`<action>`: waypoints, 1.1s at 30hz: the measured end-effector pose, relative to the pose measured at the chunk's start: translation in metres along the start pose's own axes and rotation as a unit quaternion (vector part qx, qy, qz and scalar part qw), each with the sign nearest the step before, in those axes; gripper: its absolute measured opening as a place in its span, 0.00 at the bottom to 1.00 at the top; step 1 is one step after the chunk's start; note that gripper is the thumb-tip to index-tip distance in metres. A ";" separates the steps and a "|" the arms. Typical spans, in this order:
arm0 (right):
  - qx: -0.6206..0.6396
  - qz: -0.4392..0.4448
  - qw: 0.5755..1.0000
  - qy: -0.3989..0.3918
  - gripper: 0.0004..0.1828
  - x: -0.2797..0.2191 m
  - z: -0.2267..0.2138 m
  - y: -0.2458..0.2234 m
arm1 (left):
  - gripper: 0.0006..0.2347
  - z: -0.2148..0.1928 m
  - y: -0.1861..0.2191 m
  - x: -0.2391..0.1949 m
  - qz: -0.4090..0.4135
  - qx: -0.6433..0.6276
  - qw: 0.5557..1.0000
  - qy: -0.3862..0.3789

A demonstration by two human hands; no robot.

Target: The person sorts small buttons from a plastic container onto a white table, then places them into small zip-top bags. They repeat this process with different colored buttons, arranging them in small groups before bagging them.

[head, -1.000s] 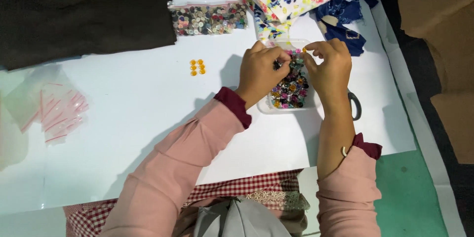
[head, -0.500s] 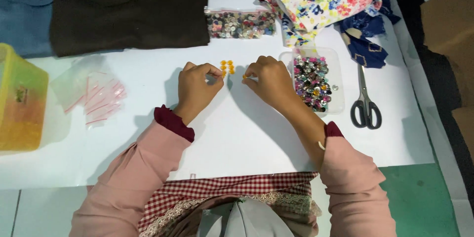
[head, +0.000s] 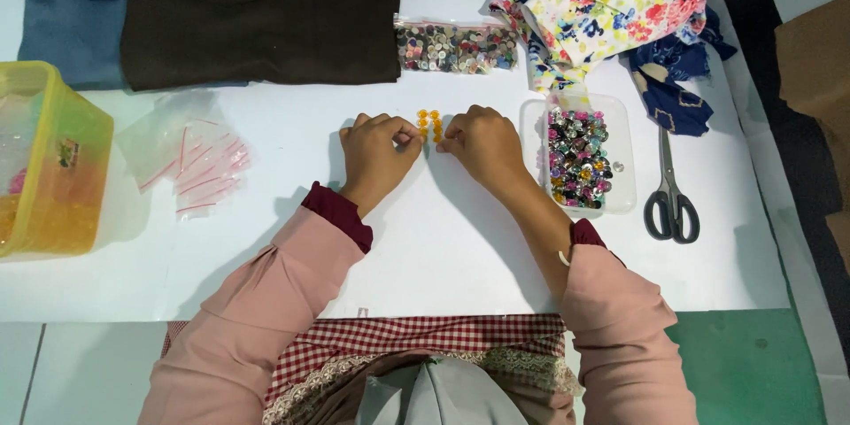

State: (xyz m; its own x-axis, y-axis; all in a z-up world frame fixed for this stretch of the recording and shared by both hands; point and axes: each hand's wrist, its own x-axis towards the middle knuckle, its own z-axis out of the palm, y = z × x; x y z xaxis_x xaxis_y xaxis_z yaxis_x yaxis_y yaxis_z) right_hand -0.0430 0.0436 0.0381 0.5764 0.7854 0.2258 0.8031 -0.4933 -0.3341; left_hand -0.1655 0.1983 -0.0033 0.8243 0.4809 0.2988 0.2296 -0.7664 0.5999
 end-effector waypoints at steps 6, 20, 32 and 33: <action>-0.008 -0.027 0.999 0.035 0.05 -0.005 -0.009 -0.010 | 0.02 -0.015 0.011 -0.004 0.008 -0.008 1.000 0.028; 0.023 -0.203 0.977 0.063 0.05 0.042 0.037 -0.150 | 0.16 -0.169 -0.094 -0.058 0.074 0.038 0.960 0.266; 0.064 -0.358 0.932 -0.004 0.09 0.096 0.161 -0.295 | 0.17 -0.183 -0.231 -0.115 -0.082 0.154 0.963 0.205; 0.047 -0.368 0.929 0.005 0.06 0.100 0.176 -0.296 | 0.16 -0.181 -0.237 -0.114 -0.082 0.160 0.961 0.209</action>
State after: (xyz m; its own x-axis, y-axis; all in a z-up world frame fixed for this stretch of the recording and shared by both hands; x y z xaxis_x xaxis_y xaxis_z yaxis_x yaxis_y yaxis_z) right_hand -0.2495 0.3337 -0.0011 -0.1214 0.8931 0.4331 0.9639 0.2102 -0.1634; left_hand -0.4071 0.4020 -0.0454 0.4992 0.6838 0.5322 0.5411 -0.7257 0.4249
